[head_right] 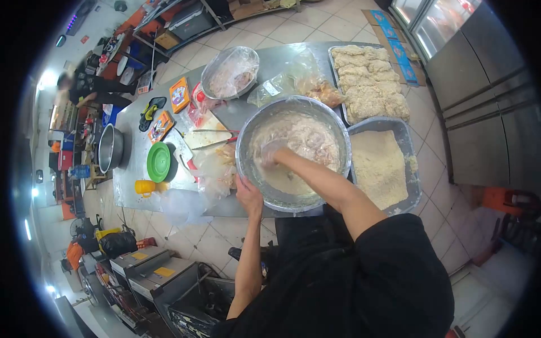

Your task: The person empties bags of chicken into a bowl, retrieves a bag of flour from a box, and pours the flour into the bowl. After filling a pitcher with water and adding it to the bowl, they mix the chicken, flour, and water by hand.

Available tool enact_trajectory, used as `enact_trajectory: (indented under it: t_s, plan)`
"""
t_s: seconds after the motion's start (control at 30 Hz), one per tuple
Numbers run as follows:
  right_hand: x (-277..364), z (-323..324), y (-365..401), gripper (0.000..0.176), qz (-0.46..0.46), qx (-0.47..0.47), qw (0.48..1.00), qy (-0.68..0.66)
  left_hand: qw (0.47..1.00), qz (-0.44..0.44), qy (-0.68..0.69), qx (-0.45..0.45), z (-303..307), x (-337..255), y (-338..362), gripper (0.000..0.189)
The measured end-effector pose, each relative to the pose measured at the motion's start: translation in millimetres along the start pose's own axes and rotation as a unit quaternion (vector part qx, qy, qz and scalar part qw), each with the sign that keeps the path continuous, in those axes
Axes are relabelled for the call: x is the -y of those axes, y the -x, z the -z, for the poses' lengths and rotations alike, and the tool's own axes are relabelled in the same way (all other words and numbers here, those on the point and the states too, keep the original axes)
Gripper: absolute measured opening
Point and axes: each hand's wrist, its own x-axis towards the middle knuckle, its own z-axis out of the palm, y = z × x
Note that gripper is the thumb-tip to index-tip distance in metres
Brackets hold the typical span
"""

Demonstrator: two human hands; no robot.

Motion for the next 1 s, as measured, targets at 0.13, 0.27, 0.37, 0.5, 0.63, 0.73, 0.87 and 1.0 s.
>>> enact_trajectory:
  t_s: [0.13,0.27,0.37,0.5,0.63,0.73,0.87,1.0]
  plan:
    - [20,-40,40,0.032,-0.015,-0.076,0.997,-0.002,1.000,-0.017,-0.004,-0.011,-6,11,0,0.042]
    - [7,-91,62,0.021,-0.003,-0.238,0.962,0.130,1.000,0.009,0.029,0.004,0,2,3,0.042]
    - [-24,-89,58,0.016,0.053,-0.222,0.974,-0.012,0.999,0.007,0.046,0.001,1,-1,3,0.042]
    - [-74,-65,62,0.015,0.026,-0.257,0.964,-0.064,0.998,0.019,0.050,0.017,5,-3,3,0.042]
    - [-84,8,107,0.017,-0.094,-0.264,0.960,-0.013,0.998,0.022,0.057,0.021,5,-4,3,0.043]
    - [-108,6,83,0.023,-0.147,-0.256,0.955,-0.009,0.999,0.013,0.042,0.013,4,-3,3,0.044]
    - [-95,5,50,0.033,-0.211,-0.213,0.952,-0.056,0.998,0.023,0.044,0.025,3,-1,2,0.044]
    - [-45,-14,18,0.069,-0.183,-0.298,0.937,0.021,0.999,-0.004,0.033,-0.003,-2,2,-1,0.043]
